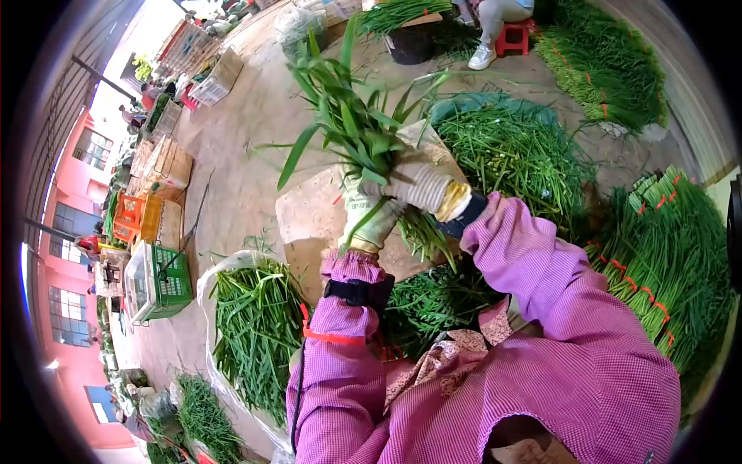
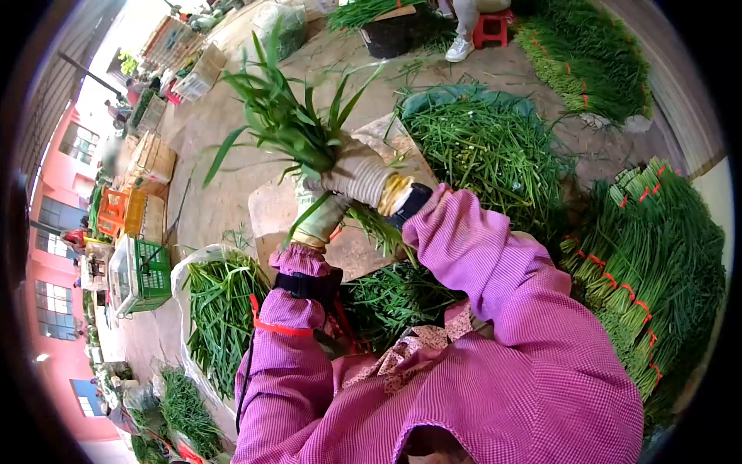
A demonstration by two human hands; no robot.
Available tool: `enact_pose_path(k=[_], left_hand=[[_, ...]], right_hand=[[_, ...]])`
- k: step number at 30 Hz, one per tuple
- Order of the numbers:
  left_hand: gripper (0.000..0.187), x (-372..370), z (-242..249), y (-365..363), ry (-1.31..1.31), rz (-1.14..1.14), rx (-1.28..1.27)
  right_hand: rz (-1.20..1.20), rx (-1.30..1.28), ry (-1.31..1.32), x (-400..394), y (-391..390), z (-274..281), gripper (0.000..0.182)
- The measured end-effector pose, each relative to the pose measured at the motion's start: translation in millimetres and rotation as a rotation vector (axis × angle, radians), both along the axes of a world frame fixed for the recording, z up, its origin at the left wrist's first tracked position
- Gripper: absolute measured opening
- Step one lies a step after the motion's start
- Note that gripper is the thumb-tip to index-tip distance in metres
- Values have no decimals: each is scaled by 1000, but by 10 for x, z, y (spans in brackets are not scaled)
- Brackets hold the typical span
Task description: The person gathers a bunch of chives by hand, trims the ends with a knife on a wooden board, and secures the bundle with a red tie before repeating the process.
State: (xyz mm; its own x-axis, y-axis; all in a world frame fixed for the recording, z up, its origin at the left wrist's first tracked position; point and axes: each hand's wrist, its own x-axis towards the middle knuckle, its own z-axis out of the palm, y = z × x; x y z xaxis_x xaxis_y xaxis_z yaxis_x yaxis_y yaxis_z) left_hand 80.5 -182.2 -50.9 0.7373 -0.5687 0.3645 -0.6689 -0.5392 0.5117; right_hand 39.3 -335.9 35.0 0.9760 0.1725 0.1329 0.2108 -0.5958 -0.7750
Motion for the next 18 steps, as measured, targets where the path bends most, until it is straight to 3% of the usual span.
enact_pose_path(k=[1, 2, 4, 5, 6, 7, 8, 10, 11, 12, 14, 15, 16, 18], left_hand=[[65, -173, 477, -138, 313, -3, -216], [65, -170, 459, -118, 313, -4, -218], [68, -179, 482, -83, -280, 93, 32], [73, -230, 472, -42, -173, 27, -122], [73, -321, 536, -13, -171, 32, -122], [73, -391, 575, 27, -100, 3, -196], [73, -468, 584, 83, -28, -26, -268], [67, -712, 502, 233, -76, 110, -216], [63, -903, 504, 305, -68, 174, -212], [60, -1101, 559, 365, -67, 242, -215], [50, -1479, 622, 506, -124, 277, -64], [44, -1650, 504, 579, 312, 269, -223], [43, -1817, 336, 645, 754, 253, -373], [62, -2036, 87, 682, 1376, 61, -736]], right_hand=[[-119, 177, 75, 41, 50, 3, 58], [-240, 356, 152, 105, 107, -19, 55], [-199, 371, 41, 190, 88, -109, 46], [-167, 525, 14, 205, 70, -171, 45], [-129, 679, -10, 198, 66, -211, 43], [-181, 650, -79, 87, 94, -133, 47], [-202, 448, -174, 112, 107, -210, 40], [-47, 487, -381, 49, 178, -455, 38], [-3, 146, -415, 93, 72, -508, 37], [-4, 144, -424, 91, 94, -457, 37], [-84, 925, -163, -7, 213, -383, 33], [101, 977, -417, 56, 254, -561, 26], [78, 696, -433, -121, 162, -429, 26], [135, 194, -275, -435, 201, -359, 35]])
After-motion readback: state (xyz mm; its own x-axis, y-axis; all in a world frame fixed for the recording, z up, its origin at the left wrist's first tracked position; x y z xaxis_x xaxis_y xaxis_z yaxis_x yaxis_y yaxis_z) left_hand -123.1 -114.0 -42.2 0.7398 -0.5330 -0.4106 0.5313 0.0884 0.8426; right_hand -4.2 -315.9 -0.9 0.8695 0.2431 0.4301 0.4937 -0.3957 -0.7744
